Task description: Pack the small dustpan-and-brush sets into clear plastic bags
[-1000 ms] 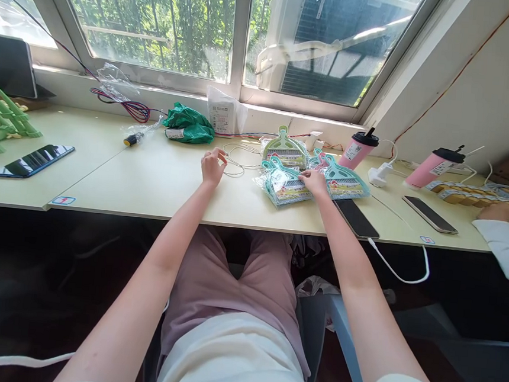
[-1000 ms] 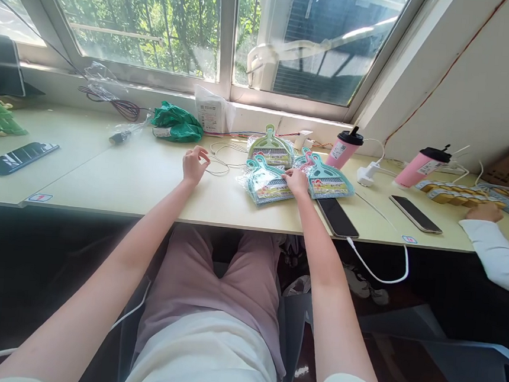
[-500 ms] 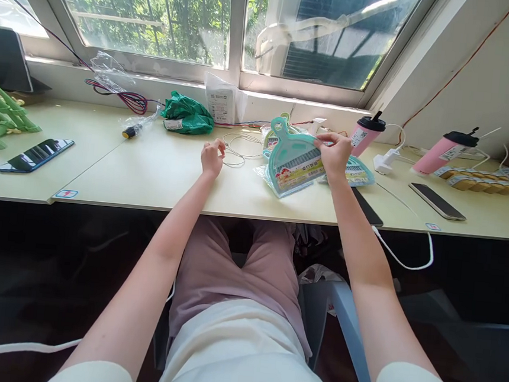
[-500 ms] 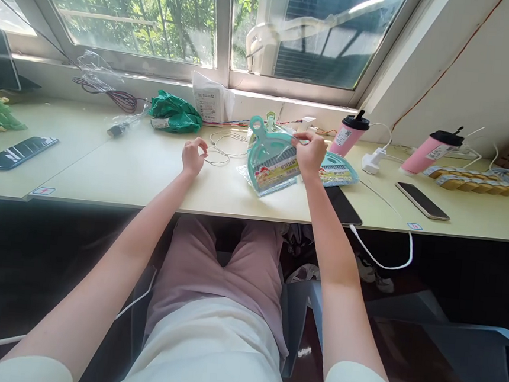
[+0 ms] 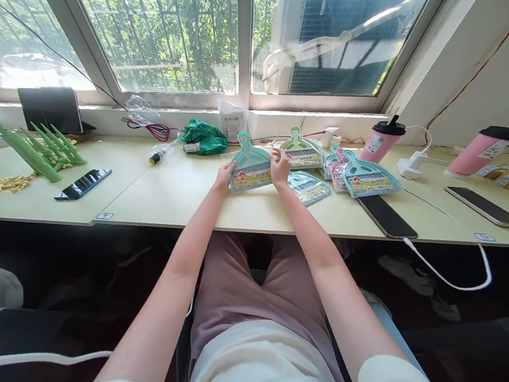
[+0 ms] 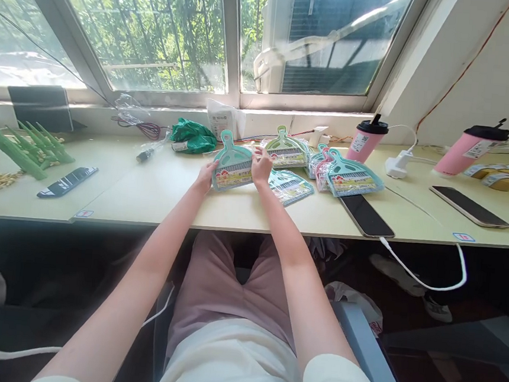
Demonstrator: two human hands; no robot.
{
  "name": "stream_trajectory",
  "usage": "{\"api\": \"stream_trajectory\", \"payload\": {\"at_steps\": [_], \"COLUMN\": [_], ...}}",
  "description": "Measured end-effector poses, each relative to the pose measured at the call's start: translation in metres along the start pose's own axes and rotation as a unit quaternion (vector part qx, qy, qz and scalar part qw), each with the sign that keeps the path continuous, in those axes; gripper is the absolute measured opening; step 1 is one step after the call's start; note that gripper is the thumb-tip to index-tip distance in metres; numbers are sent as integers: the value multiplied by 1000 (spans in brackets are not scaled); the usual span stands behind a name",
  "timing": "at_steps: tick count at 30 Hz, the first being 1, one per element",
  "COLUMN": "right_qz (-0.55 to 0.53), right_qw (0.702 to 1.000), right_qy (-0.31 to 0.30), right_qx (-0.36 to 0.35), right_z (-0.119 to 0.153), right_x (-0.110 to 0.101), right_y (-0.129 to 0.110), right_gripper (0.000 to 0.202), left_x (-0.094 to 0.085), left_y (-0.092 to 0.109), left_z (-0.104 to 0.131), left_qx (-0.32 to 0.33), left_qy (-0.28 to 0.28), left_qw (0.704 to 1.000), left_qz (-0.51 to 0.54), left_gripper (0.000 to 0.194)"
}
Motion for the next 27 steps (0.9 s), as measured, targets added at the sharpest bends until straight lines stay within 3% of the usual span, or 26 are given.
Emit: {"api": "stream_trajectory", "payload": {"at_steps": [2, 4, 6, 8, 11, 16, 20, 23, 27], "right_qz": [82, 147, 186, 207, 229, 259, 250, 236, 242], "right_qw": [988, 951, 909, 887, 884, 889, 893, 891, 881], "right_qy": [-42, -143, -248, -296, -305, -277, -270, -270, -283], "right_qx": [-126, -230, -279, -287, -269, -256, -260, -279, -293], "right_z": [13, 30, 45, 53, 54, 53, 56, 60, 65], "right_x": [4, 16, 31, 41, 47, 48, 46, 46, 48], "right_y": [-17, -30, -34, -33, -28, -24, -32, -40, -39], "right_gripper": [36, 32, 28, 26, 24, 34, 34, 37, 39], "left_x": [-2, -2, -3, -7, -14, -12, -14, -32, -69], "left_y": [-5, -7, -6, -4, -2, -5, -7, -3, 3], "left_z": [-1, -1, -1, -1, -1, -3, -8, -13, -13], "left_qx": [-11, -12, -9, -5, 1, -8, -5, 15, 28], "left_qy": [22, 30, 37, 58, 85, 76, 103, 152, 240], "left_qw": [1000, 999, 999, 998, 996, 997, 994, 986, 966], "left_qz": [-13, -6, 12, 21, 24, 15, 29, 64, 87], "left_gripper": [19, 17, 19, 19, 18, 25, 14, 14, 21]}}
Point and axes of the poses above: each hand's wrist, its own z-axis away from the middle knuckle, its own x-axis out of the palm, y = z × x, the point moved 6 cm from there along -z, towards the middle knuckle, and after that the axes turned 8 degrees about -z, right-handed, at the moved point
